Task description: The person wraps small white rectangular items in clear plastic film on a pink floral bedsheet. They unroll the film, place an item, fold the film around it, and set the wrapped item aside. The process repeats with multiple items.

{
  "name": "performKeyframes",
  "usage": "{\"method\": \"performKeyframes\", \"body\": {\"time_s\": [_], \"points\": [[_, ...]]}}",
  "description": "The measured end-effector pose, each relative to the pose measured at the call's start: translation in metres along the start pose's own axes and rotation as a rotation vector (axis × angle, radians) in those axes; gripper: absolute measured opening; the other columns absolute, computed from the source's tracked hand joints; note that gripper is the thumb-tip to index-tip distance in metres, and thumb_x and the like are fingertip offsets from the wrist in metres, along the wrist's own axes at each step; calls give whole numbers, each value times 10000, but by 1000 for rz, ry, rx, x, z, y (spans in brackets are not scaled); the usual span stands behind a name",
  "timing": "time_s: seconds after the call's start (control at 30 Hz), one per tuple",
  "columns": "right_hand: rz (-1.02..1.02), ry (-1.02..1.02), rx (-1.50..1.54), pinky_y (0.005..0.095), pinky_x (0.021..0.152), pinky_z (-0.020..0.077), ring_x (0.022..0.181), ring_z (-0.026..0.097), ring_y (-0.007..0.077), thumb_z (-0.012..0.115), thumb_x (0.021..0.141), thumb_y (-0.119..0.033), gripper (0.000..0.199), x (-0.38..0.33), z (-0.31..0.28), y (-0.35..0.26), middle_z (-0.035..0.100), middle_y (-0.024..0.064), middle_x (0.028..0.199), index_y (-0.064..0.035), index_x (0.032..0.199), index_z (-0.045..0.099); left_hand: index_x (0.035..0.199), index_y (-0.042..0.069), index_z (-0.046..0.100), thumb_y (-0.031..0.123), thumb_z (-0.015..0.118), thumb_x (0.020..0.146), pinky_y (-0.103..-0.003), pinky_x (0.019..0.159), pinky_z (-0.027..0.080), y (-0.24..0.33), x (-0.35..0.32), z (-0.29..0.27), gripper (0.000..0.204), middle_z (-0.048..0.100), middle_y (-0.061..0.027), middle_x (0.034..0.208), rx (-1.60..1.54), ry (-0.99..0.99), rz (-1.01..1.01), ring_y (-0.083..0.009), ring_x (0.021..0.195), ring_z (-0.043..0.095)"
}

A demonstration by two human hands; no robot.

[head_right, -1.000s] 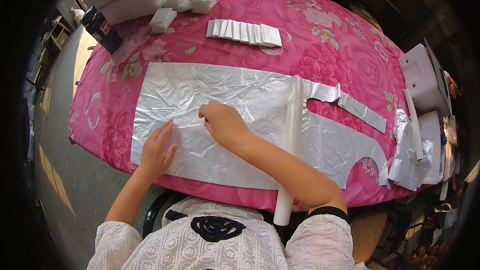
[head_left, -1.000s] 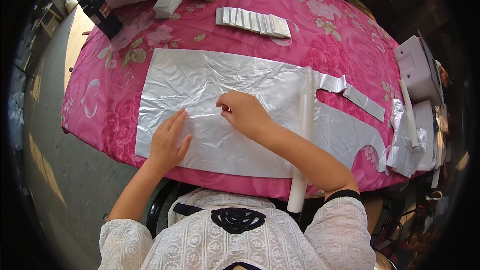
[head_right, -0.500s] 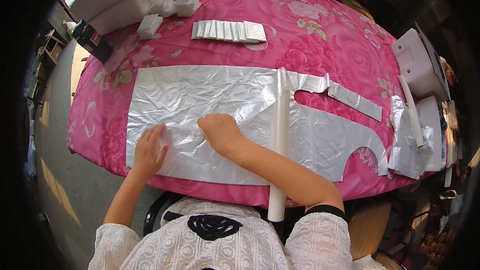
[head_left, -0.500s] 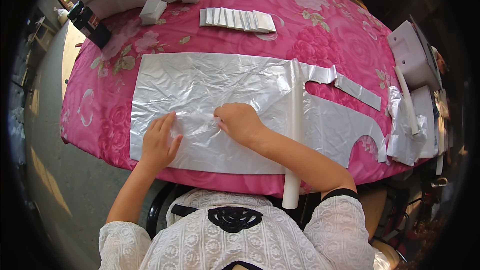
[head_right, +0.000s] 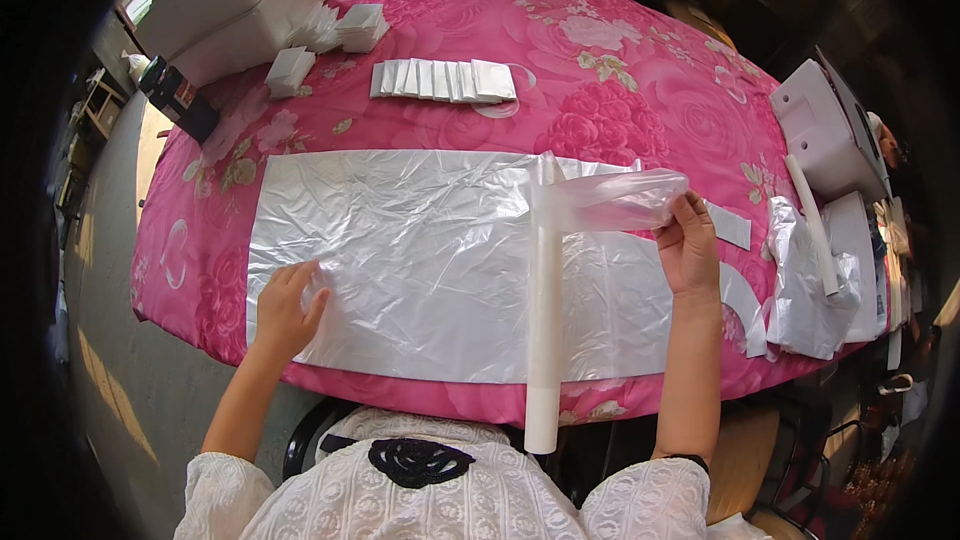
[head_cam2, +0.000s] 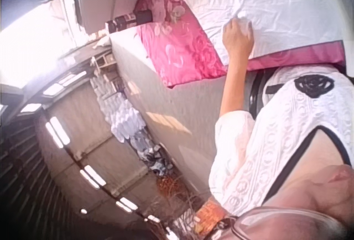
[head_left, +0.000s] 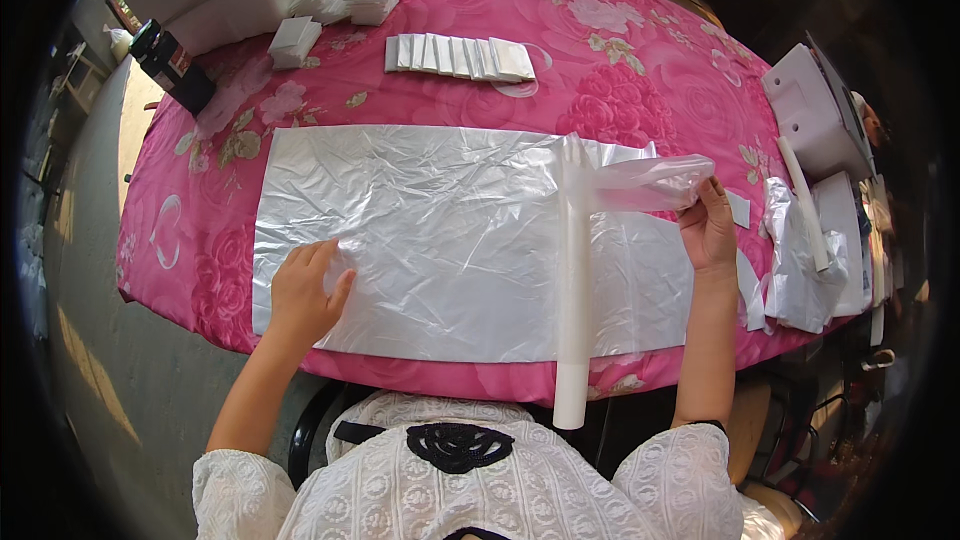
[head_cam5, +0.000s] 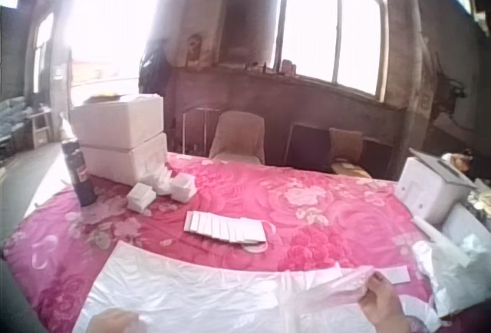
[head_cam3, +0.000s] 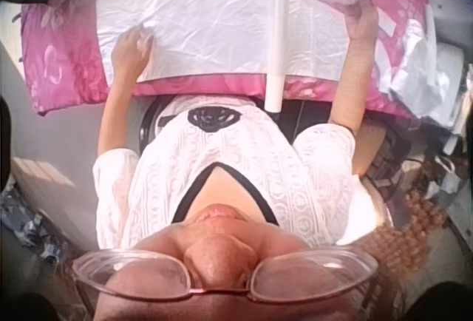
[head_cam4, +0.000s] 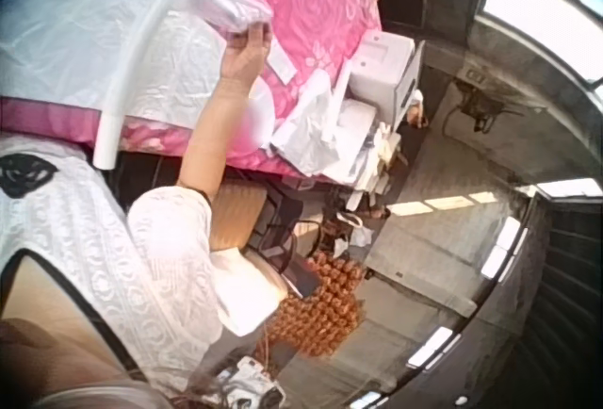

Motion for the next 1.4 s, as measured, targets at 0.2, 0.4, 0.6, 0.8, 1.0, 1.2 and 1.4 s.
{"method": "performKeyframes", "body": {"time_s": [0.2, 0.4, 0.6, 0.8, 1.0, 1.2, 1.4], "points": [[-211, 944, -306, 287, 812, 410, 996, 524, 150, 532, 884, -136, 294, -21, -204, -64, 557, 74, 1120, -48, 1164, 527, 1142, -13, 530, 57, 614, 773, -396, 841, 446, 82, 48, -12, 385, 578, -175, 1071, -230, 152, 284, -345, 988, 541], [-318, -133, -1046, 329, 961, 368, 1184, 449, 248, 559, 889, -251, 475, -67, -31, 21, 476, 142, 1283, 8, 1269, 440, 1286, -8, 421, 253, 414, 947, -339, 1013, 346, 155, 122, 101, 427, 449, -143, 1317, -1246, -215, -61, -251, 1217, 438], [-469, -753, -1293, 404, 1053, 294, 1273, 353, 356, 534, 872, -408, 596, -113, 38, 70, 379, 201, 1368, -23, 1310, 413, 1289, -94, 332, 423, 330, 954, -351, 1042, 330, 178, 136, 164, 617, 390, -200, 1326, -1980, -395, -641, -260, 1247, 393], [-512, -938, -1395, 420, 1086, 230, 1318, 294, 349, 429, 882, -516, 640, -114, 56, 88, 334, 153, 1420, -63, 1335, 408, 1225, -74, 404, 438, 327, 955, -350, 992, 392, 147, 116, 129, 584, 466, -207, 1249, -1755, -340, -617, -256, 1169, 476], [-436, -1466, -1166, 424, 1046, 291, 1211, 442, 322, 332, 913, -527, 597, -165, 195, 167, 523, 144, 1258, -73, 1255, 513, 1233, -56, 409, 428, 306, 963, -346, 965, 415, 47, 51, 70, 564, 513, -192, 1204, -1625, -231, -519, -247, 1112, 521], [-201, -1433, -645, 412, 832, 446, 951, 586, 333, 494, 899, -365, 389, -175, 272, 169, 625, 167, 1038, -62, 1117, 604, 1225, -45, 430, 431, 325, 958, -336, 930, 423, -49, -54, 20, 556, 536, -180, 1172, -1449, -49, -576, -237, 1069, 541], [-760, -1348, -1027, 423, 1023, 303, 1210, 433, 288, 523, 876, -358, 421, -149, 300, 221, 524, 128, 1248, -73, 1183, 563, 1262, -27, 418, 252, 410, 961, -291, 888, 414, -71, -135, -9, 410, 537, -129, 1159, -1069, 39, -551, -163, 1010, 535]]}}
Point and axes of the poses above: each hand's wrist, its own x-axis towards the middle knuckle, its own z-axis out of the palm, y = z × x, the point moved 8 cm from there along x, towards the middle knuckle
